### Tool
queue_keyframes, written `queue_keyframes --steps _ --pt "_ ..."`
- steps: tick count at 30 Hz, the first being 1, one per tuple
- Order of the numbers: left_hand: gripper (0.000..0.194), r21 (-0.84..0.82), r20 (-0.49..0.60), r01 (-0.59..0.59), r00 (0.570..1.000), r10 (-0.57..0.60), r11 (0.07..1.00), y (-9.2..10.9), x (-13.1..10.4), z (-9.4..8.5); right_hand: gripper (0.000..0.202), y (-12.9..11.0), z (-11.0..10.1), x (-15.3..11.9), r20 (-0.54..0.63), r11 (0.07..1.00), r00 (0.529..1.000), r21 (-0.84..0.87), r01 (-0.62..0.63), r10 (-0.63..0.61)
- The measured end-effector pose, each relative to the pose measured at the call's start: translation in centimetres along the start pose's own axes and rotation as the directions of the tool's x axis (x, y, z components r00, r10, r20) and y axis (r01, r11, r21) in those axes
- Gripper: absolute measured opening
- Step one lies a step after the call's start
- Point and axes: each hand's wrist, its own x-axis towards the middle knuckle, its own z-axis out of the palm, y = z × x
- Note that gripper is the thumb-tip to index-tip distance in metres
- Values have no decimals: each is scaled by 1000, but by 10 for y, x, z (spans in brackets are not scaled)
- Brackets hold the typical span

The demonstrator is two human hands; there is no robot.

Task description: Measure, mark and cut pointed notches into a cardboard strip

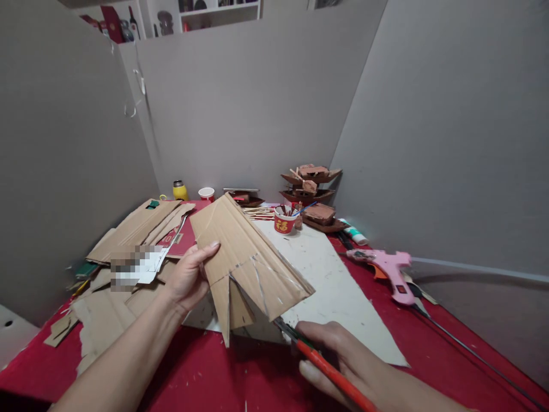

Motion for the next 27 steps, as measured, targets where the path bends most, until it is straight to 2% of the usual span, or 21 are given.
queue_keyframes --steps 5,10,15,19,23,27 --pt "21 -38 -31 35 999 -36 999 -4 -1 3 35 -7 -2 0 -11 1000 1000 -24 19 -19" --pt "20 -65 -33 68 997 -70 996 -5 -2 3 39 0 3 0 -7 999 1000 -51 7 -7" --pt "21 -84 -17 85 996 -87 993 -4 -4 4 45 8 9 2 61 995 995 72 70 -74" --pt "25 -100 -2 106 994 -107 989 -4 -5 6 47 6 9 3 147 984 987 171 44 -69" --pt "31 -114 18 149 989 -148 982 -4 -7 7 47 8 12 3 120 984 987 157 86 -105" --pt "27 -117 32 205 979 -203 972 -5 -9 8 44 10 13 0 125 989 988 127 74 -90"
